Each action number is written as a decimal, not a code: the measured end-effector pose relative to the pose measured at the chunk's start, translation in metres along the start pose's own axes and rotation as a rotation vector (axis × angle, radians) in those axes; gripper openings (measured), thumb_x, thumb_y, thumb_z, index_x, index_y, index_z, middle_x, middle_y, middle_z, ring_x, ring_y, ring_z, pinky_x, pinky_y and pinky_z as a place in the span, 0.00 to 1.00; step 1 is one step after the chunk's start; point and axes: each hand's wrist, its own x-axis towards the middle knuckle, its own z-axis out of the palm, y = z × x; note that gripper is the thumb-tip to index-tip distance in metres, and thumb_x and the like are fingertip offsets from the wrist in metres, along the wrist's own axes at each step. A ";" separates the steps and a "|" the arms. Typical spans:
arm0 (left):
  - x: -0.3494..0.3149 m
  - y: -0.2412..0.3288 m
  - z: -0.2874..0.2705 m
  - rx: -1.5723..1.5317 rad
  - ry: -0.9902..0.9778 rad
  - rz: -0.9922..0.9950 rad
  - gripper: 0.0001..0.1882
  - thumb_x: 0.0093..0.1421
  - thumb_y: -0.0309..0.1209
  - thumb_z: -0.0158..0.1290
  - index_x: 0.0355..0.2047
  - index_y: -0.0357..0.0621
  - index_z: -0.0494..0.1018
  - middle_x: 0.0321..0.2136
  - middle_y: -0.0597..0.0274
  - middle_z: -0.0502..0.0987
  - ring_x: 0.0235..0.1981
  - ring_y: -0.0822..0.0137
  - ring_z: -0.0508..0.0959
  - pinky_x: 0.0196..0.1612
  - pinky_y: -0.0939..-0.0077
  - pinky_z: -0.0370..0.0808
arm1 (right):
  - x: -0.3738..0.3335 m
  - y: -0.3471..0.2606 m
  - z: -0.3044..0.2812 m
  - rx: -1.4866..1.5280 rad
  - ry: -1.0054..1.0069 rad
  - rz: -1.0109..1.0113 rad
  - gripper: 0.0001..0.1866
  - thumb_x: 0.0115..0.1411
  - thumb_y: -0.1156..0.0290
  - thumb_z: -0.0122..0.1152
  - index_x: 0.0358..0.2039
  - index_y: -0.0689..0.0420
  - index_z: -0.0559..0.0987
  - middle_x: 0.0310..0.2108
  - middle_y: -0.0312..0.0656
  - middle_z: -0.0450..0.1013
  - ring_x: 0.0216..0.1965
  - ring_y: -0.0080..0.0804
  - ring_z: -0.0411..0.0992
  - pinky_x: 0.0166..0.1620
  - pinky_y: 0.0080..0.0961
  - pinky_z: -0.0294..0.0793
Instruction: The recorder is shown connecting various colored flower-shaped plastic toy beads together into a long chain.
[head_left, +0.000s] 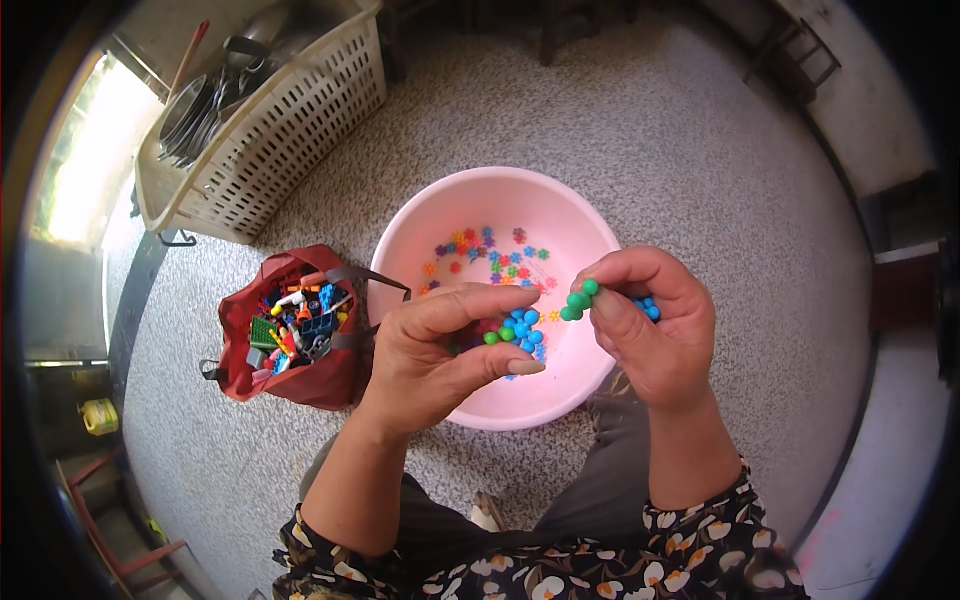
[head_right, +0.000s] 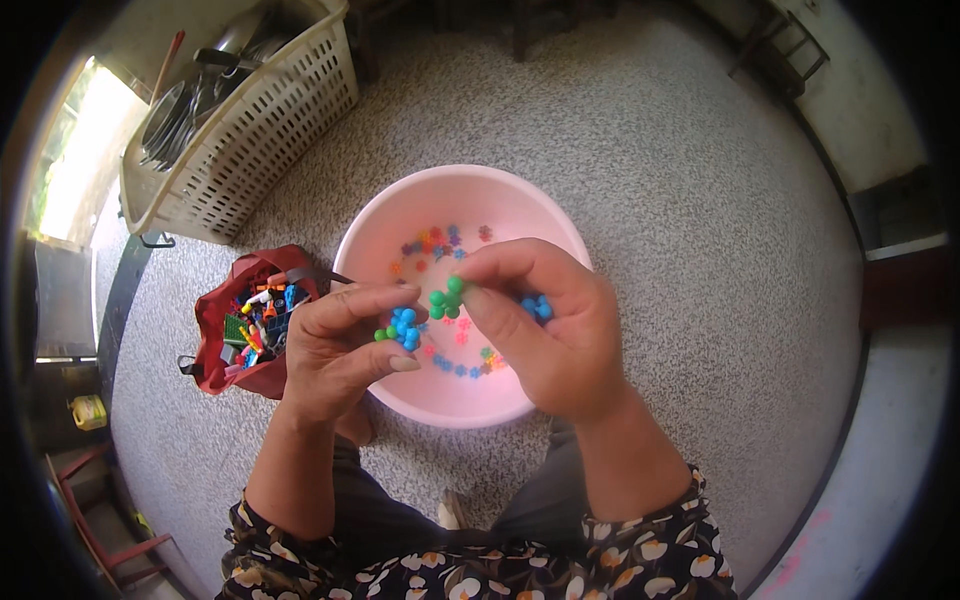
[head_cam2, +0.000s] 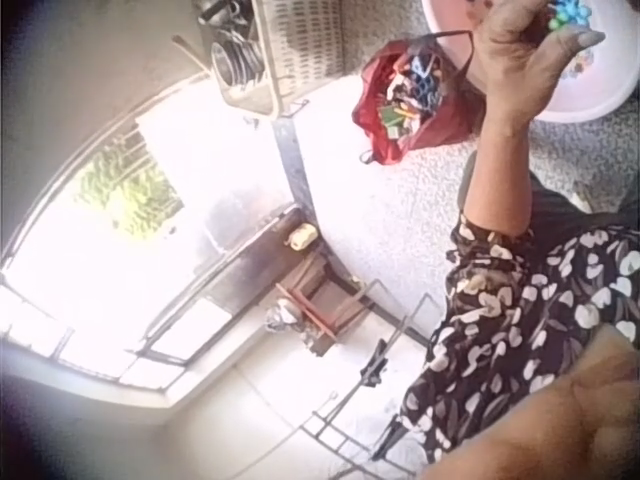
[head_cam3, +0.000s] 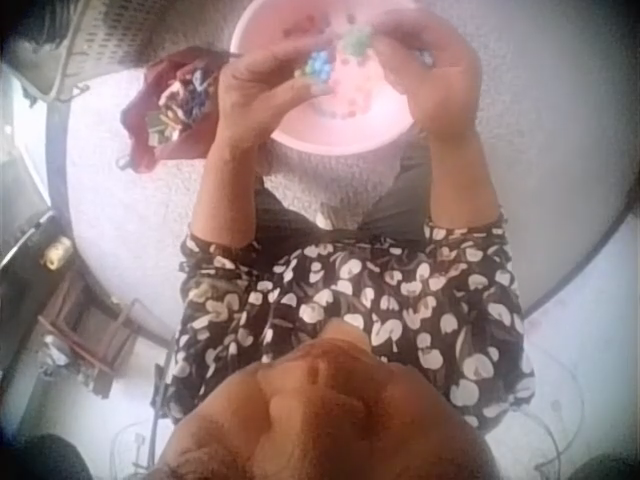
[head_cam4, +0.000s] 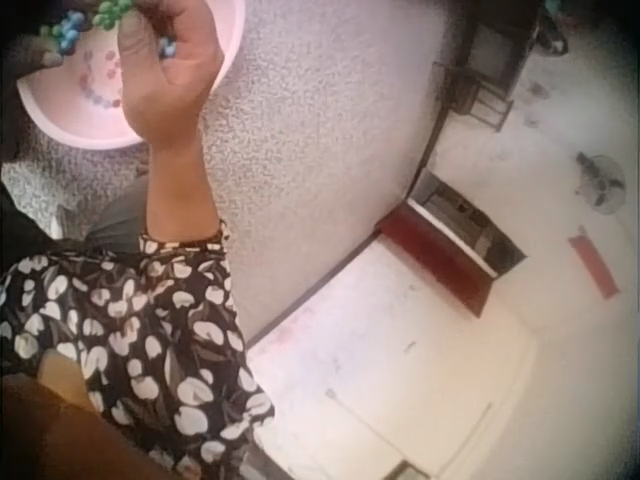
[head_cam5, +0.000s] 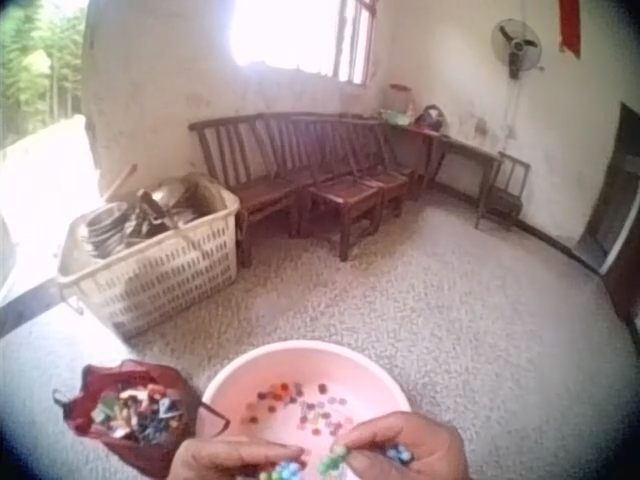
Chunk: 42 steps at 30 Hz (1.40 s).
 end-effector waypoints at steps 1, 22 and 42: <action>0.000 0.001 -0.002 0.120 -0.041 0.051 0.24 0.42 0.21 0.61 0.42 0.33 0.70 0.35 0.57 0.75 0.36 0.70 0.74 0.41 0.79 0.71 | -0.001 -0.002 0.004 -0.025 0.029 -0.033 0.08 0.54 0.78 0.54 0.36 0.63 0.72 0.30 0.40 0.73 0.33 0.20 0.70 0.36 0.15 0.69; -0.001 0.000 -0.004 -0.065 -0.026 -0.080 0.19 0.49 0.22 0.56 0.43 0.33 0.70 0.32 0.60 0.76 0.31 0.78 0.73 0.35 0.87 0.71 | 0.007 0.006 0.010 -0.753 -0.091 -0.591 0.14 0.43 0.83 0.60 0.34 0.63 0.75 0.27 0.46 0.74 0.24 0.36 0.72 0.27 0.25 0.72; 0.002 -0.002 -0.004 -0.520 -0.021 -0.166 0.21 0.59 0.38 0.46 0.48 0.37 0.64 0.32 0.60 0.70 0.27 0.73 0.68 0.30 0.81 0.66 | 0.015 0.027 0.004 0.731 0.193 0.609 0.08 0.58 0.75 0.46 0.38 0.62 0.68 0.32 0.41 0.69 0.32 0.27 0.70 0.35 0.21 0.75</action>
